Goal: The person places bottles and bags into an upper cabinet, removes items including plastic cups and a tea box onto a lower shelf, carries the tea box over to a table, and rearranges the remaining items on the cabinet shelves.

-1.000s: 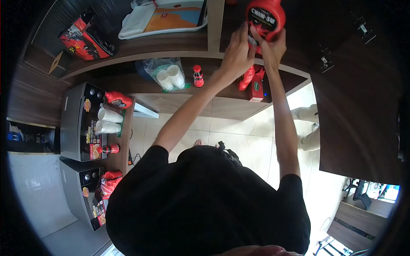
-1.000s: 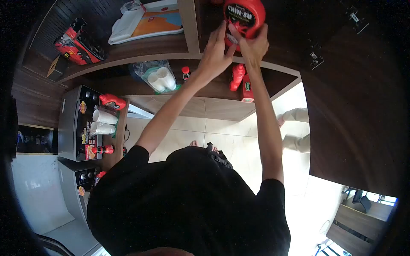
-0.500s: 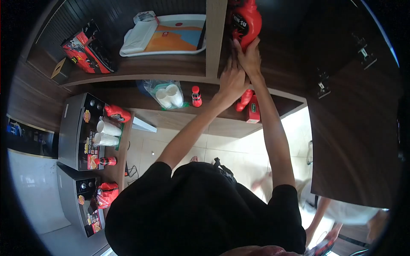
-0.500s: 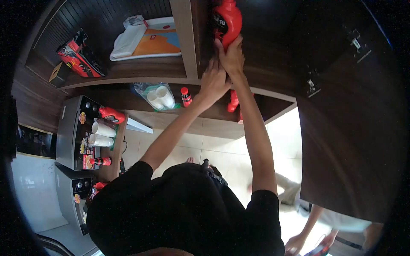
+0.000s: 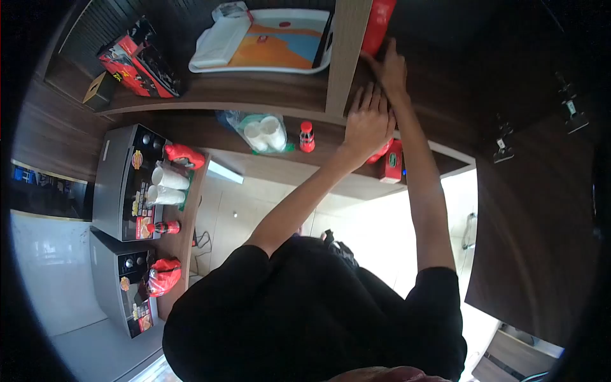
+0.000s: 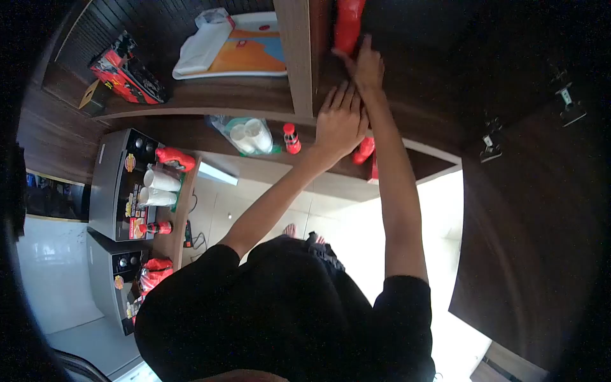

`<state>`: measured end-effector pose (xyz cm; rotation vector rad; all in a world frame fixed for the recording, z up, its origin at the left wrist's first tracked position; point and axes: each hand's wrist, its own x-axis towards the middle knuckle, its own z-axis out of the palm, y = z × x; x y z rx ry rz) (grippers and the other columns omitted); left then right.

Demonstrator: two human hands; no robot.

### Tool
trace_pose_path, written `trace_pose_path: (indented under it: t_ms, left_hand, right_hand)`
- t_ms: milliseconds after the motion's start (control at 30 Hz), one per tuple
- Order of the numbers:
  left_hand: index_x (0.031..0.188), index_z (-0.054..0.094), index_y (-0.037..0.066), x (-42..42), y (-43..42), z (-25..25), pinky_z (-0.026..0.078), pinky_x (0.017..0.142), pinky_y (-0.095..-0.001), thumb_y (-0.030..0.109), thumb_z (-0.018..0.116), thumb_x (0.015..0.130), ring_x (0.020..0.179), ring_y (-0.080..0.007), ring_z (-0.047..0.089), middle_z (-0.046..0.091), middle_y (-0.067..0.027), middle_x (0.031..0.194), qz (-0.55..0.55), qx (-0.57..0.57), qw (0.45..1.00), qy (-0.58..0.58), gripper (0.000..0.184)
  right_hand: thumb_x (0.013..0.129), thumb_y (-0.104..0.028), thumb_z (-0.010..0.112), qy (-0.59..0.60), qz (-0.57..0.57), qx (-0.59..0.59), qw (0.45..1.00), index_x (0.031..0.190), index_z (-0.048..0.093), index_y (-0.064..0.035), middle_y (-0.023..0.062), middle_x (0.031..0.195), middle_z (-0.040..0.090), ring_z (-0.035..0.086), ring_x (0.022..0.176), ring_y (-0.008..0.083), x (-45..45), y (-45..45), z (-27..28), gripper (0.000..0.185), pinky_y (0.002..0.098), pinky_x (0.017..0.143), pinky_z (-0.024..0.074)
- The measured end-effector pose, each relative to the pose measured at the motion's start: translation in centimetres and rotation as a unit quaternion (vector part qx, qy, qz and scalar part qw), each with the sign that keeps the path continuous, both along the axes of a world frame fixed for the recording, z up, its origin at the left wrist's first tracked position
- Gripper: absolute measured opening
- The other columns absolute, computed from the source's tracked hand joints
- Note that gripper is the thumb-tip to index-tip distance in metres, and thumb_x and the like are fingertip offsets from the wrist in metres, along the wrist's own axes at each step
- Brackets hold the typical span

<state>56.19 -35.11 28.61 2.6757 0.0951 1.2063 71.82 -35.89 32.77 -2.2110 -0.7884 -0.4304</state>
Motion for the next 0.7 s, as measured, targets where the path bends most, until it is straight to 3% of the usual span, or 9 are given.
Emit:
trace_pose_path:
  t_ms: [133,233,333,433,467,533,633,700]
  left_hand:
    - [0.114,0.064,-0.008,0.0,0.0,-0.5,0.036,0.11,-0.0461,0.025,0.054,0.089,0.126,-0.0334,0.052,0.061,-0.0227,0.126,-0.014,-0.004,0.999,-0.032,0.042]
    - [0.113,0.066,-0.003,-0.6,0.2,-1.1,0.036,0.109,-0.0449,0.026,0.056,0.089,0.123,-0.0307,0.054,0.064,-0.0172,0.121,-0.021,0.0,0.998,-0.052,0.039]
    - [0.118,0.065,0.004,-1.9,0.3,-1.8,0.034,0.109,-0.0455,0.025,0.06,0.088,0.123,-0.0298,0.053,0.063,-0.0126,0.122,-0.052,-0.025,0.996,-0.063,0.037]
    - [0.127,0.059,0.006,-4.5,-0.2,-3.2,0.031,0.111,-0.0495,0.021,0.064,0.087,0.13,-0.0302,0.046,0.055,-0.0117,0.133,-0.06,-0.02,0.997,-0.052,0.043]
    - [0.133,0.053,0.008,-5.1,-0.1,-4.6,0.029,0.113,-0.0521,0.017,0.068,0.084,0.135,-0.0309,0.041,0.048,-0.0107,0.142,-0.064,-0.01,0.998,-0.021,0.053]
    - [0.136,0.051,0.008,-6.1,0.0,-4.5,0.028,0.114,-0.0523,0.016,0.069,0.082,0.136,-0.0318,0.039,0.047,-0.0116,0.143,-0.074,-0.006,0.997,-0.012,0.058]
    - [0.143,0.044,0.01,-7.6,0.1,-4.5,0.027,0.115,-0.0523,0.016,0.07,0.082,0.139,-0.0329,0.037,0.044,-0.0127,0.147,-0.121,-0.093,0.988,-0.003,0.066]
    - [0.145,0.042,0.011,-7.6,0.0,-4.3,0.026,0.115,-0.0523,0.015,0.071,0.082,0.14,-0.0332,0.036,0.042,-0.013,0.149,-0.136,-0.139,0.981,-0.007,0.069]
  right_hand:
    - [0.083,-0.055,0.069,-0.008,-0.064,-0.09,0.994,0.122,0.054,-0.0002,0.0222,0.096,0.07,0.067,0.095,0.0418,0.9,0.5,-0.5,0.069,0.0465,0.081,0.0549]
    - [0.081,-0.048,0.075,0.174,0.037,-0.02,0.984,0.15,0.025,-0.0049,0.029,0.152,0.029,0.029,0.135,0.055,2.1,-0.2,-1.5,0.096,0.0504,0.108,0.0377]
    - [0.088,-0.047,0.068,-0.04,0.068,-0.012,0.997,0.128,0.051,-0.0035,0.0214,0.113,0.067,0.063,0.107,0.0418,1.3,-2.0,-4.1,0.061,0.046,0.09,0.0514]
    - [0.09,-0.042,0.064,-0.16,0.087,-0.003,0.983,0.122,0.057,-0.0034,0.0199,0.11,0.068,0.063,0.107,0.0395,-4.0,-5.8,-4.5,0.05,0.0446,0.088,0.0528]
    - [0.092,-0.034,0.062,-0.124,0.086,-0.002,0.989,0.121,0.059,-0.0053,0.0188,0.115,0.066,0.061,0.11,0.0384,-7.2,-7.5,-3.3,0.041,0.0439,0.091,0.0512]
    - [0.093,-0.021,0.061,-0.104,0.079,0.033,0.991,0.12,0.061,-0.0067,0.017,0.121,0.064,0.06,0.112,0.0368,-12.5,-10.4,-2.7,0.03,0.0439,0.093,0.0499]
    - [0.087,-0.001,0.064,-0.171,-0.012,0.139,0.975,0.121,0.06,-0.0054,0.0133,0.122,0.065,0.063,0.109,0.0334,-18.2,-12.9,-9.2,0.035,0.0448,0.092,0.0512]
    - [0.087,0.004,0.063,0.065,-0.017,0.213,0.975,0.129,0.053,-0.0048,0.0119,0.127,0.063,0.062,0.114,0.0312,-21.2,-15.2,-16.2,0.044,0.0452,0.096,0.0496]
